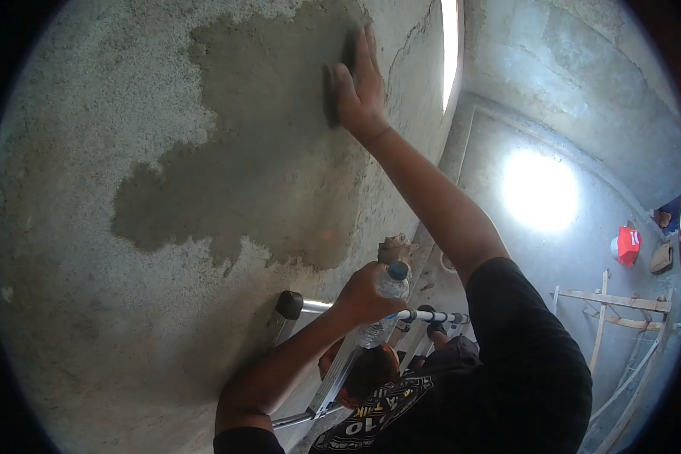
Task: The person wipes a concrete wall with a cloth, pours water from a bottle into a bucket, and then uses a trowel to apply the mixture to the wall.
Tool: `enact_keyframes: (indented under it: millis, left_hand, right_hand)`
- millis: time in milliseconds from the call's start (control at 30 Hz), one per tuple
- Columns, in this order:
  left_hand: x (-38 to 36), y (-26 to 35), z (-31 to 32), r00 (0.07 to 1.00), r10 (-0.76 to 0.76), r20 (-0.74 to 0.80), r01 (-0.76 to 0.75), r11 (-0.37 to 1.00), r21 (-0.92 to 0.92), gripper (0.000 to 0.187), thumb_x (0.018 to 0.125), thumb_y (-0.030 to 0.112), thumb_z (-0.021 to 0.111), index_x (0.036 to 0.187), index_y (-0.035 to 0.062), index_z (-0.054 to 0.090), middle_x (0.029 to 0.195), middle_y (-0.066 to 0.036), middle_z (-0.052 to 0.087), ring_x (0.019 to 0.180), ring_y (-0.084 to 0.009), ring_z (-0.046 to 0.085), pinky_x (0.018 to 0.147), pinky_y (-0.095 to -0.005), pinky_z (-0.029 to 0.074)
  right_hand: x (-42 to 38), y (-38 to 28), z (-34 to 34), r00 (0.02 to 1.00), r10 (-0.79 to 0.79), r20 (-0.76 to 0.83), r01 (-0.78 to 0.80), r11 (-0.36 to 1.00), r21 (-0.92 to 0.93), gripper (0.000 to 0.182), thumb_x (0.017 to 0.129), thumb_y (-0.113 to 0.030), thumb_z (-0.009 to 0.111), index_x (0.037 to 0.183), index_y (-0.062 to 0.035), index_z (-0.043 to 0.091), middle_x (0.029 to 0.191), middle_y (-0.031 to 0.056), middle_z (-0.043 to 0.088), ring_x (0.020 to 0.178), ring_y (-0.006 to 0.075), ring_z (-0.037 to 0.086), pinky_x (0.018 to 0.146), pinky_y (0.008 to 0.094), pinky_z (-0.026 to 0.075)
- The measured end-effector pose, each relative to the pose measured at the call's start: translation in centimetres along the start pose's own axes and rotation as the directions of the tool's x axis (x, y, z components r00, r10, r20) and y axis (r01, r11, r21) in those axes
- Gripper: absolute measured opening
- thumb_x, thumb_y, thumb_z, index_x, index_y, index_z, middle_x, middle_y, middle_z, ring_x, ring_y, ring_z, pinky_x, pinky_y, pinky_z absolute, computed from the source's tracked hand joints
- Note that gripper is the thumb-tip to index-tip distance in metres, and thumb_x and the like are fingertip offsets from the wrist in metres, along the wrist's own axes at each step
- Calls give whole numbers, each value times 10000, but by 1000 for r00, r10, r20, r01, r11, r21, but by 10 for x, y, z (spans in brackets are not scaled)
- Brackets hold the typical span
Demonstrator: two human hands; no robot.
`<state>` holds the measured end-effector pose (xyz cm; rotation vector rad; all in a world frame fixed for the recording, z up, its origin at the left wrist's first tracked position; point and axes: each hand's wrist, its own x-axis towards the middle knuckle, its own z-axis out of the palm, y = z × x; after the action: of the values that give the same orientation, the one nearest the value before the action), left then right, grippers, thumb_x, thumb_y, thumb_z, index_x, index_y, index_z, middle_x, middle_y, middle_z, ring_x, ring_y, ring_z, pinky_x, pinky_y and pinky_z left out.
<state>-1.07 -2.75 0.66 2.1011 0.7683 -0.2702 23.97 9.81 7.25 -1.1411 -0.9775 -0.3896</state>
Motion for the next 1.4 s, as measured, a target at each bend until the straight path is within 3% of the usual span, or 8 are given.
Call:
enact_keyframes:
  millis: [767, 900, 1000, 1100, 1167, 1267, 1333, 1400]
  left_hand:
    - [-1, -1, -3, 996, 77, -39, -78, 997, -28, 807, 614, 314, 786, 1243, -101, 495, 1219, -283, 546, 1159, -355, 542, 996, -382, 422]
    - [6, -5, -3, 988, 99, -119, -101, 995, -11, 783, 610, 311, 791, 1224, -87, 511, 1192, -266, 563, 1137, -344, 555, 983, -382, 430]
    - [6, -10, -7, 987, 115, -113, -118, 993, -20, 751, 603, 312, 797, 1194, -70, 536, 1147, -249, 586, 1099, -340, 576, 957, -380, 444]
    - [15, -16, -2, 962, 202, -186, -213, 976, -41, 686, 596, 299, 803, 1147, -36, 570, 1086, -211, 615, 1038, -326, 602, 913, -373, 461]
    - [17, -16, 0, 926, 316, -205, -339, 936, -91, 633, 587, 264, 812, 1114, -1, 582, 1064, -178, 621, 1010, -300, 607, 898, -368, 464]
    - [11, -7, 0, 927, 356, -122, -374, 903, -211, 532, 583, 179, 818, 1045, 48, 589, 988, -112, 635, 929, -222, 621, 841, -348, 484]
    - [12, -3, -2, 920, 385, -71, -391, 888, -243, 514, 591, 157, 813, 1042, 49, 590, 971, -95, 640, 908, -203, 627, 829, -343, 491]
    - [7, 1, -5, 933, 360, 18, -329, 871, -366, 486, 608, 118, 800, 1041, 49, 590, 956, -72, 649, 889, -182, 633, 821, -340, 499]
  right_hand:
    - [12, -45, 7, 950, -253, 185, 273, 958, -90, 880, 900, -503, 513, 1478, 48, 142, 1548, 238, 137, 1446, 382, 97, 1157, 449, 144]
    - [3, -43, -41, 886, -270, 377, 290, 957, 5, 659, 894, -409, 577, 1398, -16, 418, 1460, 196, 387, 1391, 331, 314, 1113, 422, 280]
    - [-57, -31, -117, 883, 326, 339, -322, 944, -68, 414, 940, -304, 545, 1201, 11, 611, 1158, 151, 658, 1131, 244, 592, 1016, 339, 390]
    - [-171, -5, -191, 524, 759, 386, -822, 570, -5, 572, 976, -482, 392, 1305, -35, 531, 1243, 116, 610, 1172, 220, 545, 960, 379, 404]
    - [-204, -40, -210, 81, 879, 470, -992, 115, -43, 637, 984, -537, 314, 1347, -38, 471, 1284, 118, 575, 1178, 243, 533, 991, 402, 385]
    - [-242, -59, -233, -34, 697, 716, -985, -144, 94, 627, 978, -524, 341, 1352, -33, 456, 1275, 109, 576, 1192, 253, 520, 1008, 418, 376]
    - [-218, -75, -228, 70, 627, 776, -997, 13, 79, 582, 972, -468, 407, 1333, -17, 473, 1248, 117, 589, 1158, 266, 545, 1006, 437, 389]
    - [-211, -76, -231, 48, 651, 758, -996, -26, 85, 543, 963, -419, 456, 1317, -9, 487, 1237, 120, 594, 1144, 257, 556, 1002, 427, 401]
